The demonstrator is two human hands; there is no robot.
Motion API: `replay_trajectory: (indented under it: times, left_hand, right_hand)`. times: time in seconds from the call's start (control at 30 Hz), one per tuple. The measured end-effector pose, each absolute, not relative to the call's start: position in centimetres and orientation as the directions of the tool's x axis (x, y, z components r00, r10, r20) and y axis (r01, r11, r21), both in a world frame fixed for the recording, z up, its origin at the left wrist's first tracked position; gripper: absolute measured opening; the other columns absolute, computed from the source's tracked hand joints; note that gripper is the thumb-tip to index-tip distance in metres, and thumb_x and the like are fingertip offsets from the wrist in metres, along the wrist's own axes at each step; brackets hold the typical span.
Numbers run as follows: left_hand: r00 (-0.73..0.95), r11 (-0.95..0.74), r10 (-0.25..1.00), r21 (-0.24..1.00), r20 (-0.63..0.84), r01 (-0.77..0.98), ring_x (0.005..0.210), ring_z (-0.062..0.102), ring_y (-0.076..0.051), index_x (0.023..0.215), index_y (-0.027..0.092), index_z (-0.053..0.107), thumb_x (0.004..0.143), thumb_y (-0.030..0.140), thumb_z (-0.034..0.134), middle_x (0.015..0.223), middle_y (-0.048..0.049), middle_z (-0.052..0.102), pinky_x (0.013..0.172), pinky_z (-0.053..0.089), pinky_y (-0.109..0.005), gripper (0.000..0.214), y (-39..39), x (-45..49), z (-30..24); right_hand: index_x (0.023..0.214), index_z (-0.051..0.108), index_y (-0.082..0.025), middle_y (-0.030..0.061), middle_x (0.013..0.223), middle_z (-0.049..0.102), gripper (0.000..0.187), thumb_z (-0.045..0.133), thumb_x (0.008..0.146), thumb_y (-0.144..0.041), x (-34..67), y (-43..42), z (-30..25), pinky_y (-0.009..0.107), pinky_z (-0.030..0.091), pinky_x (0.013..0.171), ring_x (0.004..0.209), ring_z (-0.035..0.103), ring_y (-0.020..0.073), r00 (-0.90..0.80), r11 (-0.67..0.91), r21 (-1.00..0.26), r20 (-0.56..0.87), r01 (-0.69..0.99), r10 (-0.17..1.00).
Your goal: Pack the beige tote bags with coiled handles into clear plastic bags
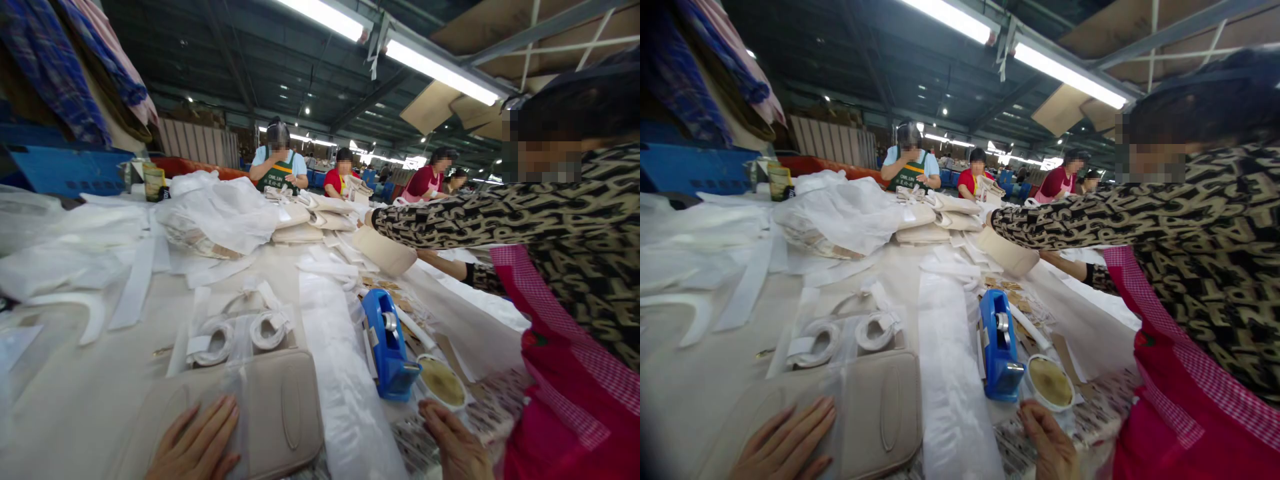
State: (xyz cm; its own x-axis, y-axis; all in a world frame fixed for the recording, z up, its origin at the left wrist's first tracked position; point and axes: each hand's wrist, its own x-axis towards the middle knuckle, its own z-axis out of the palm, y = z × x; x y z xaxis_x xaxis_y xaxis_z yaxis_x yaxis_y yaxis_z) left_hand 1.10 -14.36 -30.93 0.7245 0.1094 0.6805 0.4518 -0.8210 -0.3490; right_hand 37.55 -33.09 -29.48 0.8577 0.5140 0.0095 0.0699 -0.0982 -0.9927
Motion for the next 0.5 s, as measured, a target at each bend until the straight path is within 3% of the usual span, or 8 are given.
replay_trajectory:
  times: [0.1,0.17,0.27,0.4,0.5]
  left_hand:
    - [0.724,-0.815,0.1,-0.362,0.682,0.453,0.098,0.061,-0.017,0.105,0.019,0.063,0.089,0.036,0.043,0.104,-0.0059,0.07,0.11,0.02,-0.032,0.031,-14.2,1.1,-31.2]
    - [0.744,-0.809,0.139,-0.358,0.654,0.466,0.099,0.062,-0.018,0.105,0.018,0.063,0.089,0.035,0.044,0.105,-0.0067,0.07,0.111,0.019,-0.033,0.03,-14.5,1.2,-30.9]
    - [0.763,-0.817,0.133,-0.365,0.633,0.445,0.097,0.062,-0.019,0.104,0.016,0.063,0.088,0.035,0.046,0.104,-0.0082,0.07,0.111,0.017,-0.034,0.03,-14.8,1.2,-30.2]
    - [0.74,-0.826,0.131,-0.341,0.66,0.45,0.098,0.062,-0.018,0.105,0.016,0.063,0.088,0.033,0.047,0.104,-0.0076,0.069,0.108,0.022,-0.031,0.029,-14.9,1.2,-29.8]
    - [0.737,-0.822,0.21,-0.293,0.642,0.488,0.105,0.059,-0.017,0.11,0.015,0.061,0.089,0.029,0.046,0.111,-0.0072,0.067,0.107,0.023,-0.032,0.029,-15.7,1.3,-29.6]
  right_hand:
    - [0.074,0.068,-0.019,0.0029,0.067,0.068,0.041,0.071,0.059,-0.058,36.7,-32.6,-30.7,0.028,0.052,0.056,0.065,0.064,0.0202,0.821,-0.15,-0.986,-0.144,-0.072,0.553]
    - [0.073,0.067,-0.02,0.0009,0.061,0.065,0.042,0.068,0.06,-0.059,36.8,-31.8,-30.8,0.026,0.049,0.049,0.056,0.061,0.0177,0.824,-0.17,-0.985,-0.128,-0.038,0.553]
    - [0.073,0.065,-0.02,0.001,0.059,0.064,0.045,0.061,0.063,-0.063,37.7,-31.3,-30.8,0.028,0.049,0.049,0.054,0.061,0.0192,0.84,-0.268,-0.945,0.012,0.186,0.542]
    - [0.073,0.065,-0.022,0.0036,0.065,0.068,0.041,0.051,0.072,-0.061,38.5,-33.0,-30.9,0.031,0.051,0.058,0.061,0.065,0.0224,0.784,-0.418,-0.759,0.189,0.499,0.592]
    - [0.081,0.066,-0.024,0.0059,0.082,0.073,0.034,0.047,0.081,-0.053,38.6,-34.5,-30.0,0.03,0.053,0.066,0.072,0.068,0.0232,0.601,-0.333,-0.598,0.326,0.729,0.73]
